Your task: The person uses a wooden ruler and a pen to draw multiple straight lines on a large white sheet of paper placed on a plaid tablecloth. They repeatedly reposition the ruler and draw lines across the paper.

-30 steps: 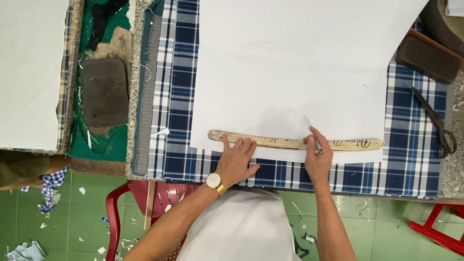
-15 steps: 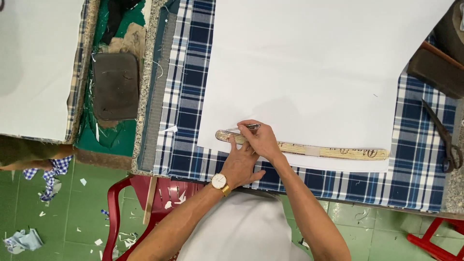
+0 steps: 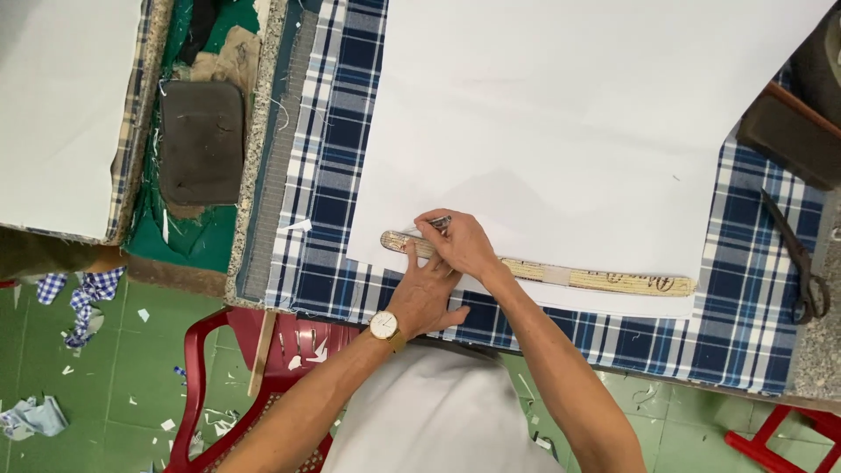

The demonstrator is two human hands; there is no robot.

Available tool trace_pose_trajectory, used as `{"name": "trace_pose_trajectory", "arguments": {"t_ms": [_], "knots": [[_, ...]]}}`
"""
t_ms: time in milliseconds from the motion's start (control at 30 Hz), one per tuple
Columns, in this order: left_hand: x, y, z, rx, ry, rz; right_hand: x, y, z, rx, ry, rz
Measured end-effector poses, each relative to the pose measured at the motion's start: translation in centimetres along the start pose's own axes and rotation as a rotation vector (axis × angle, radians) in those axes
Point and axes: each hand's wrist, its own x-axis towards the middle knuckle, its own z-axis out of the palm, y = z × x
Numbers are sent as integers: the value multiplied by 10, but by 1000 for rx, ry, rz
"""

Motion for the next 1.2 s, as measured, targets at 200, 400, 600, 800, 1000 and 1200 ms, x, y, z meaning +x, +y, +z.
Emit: {"name": "trace_pose_trajectory", "arguments": {"t_ms": [200, 400, 600, 800, 1000, 1200], "knots": [[1, 0, 2, -8, -58, -14, -52, 46, -76, -171, 3, 108], [4, -2, 18, -17, 6, -13, -147, 129, -159, -116, 300, 288], [4, 1, 32, 74, 46, -31, -192, 183, -126, -492, 347, -135], [18, 41, 19, 153, -31, -202, -198, 195, -122, -673, 270, -182], [63, 143, 11, 13, 16, -206, -199, 206, -126, -645, 249, -183], [87, 165, 33, 103, -20, -250, -195, 223, -123, -667, 249, -179]]}}
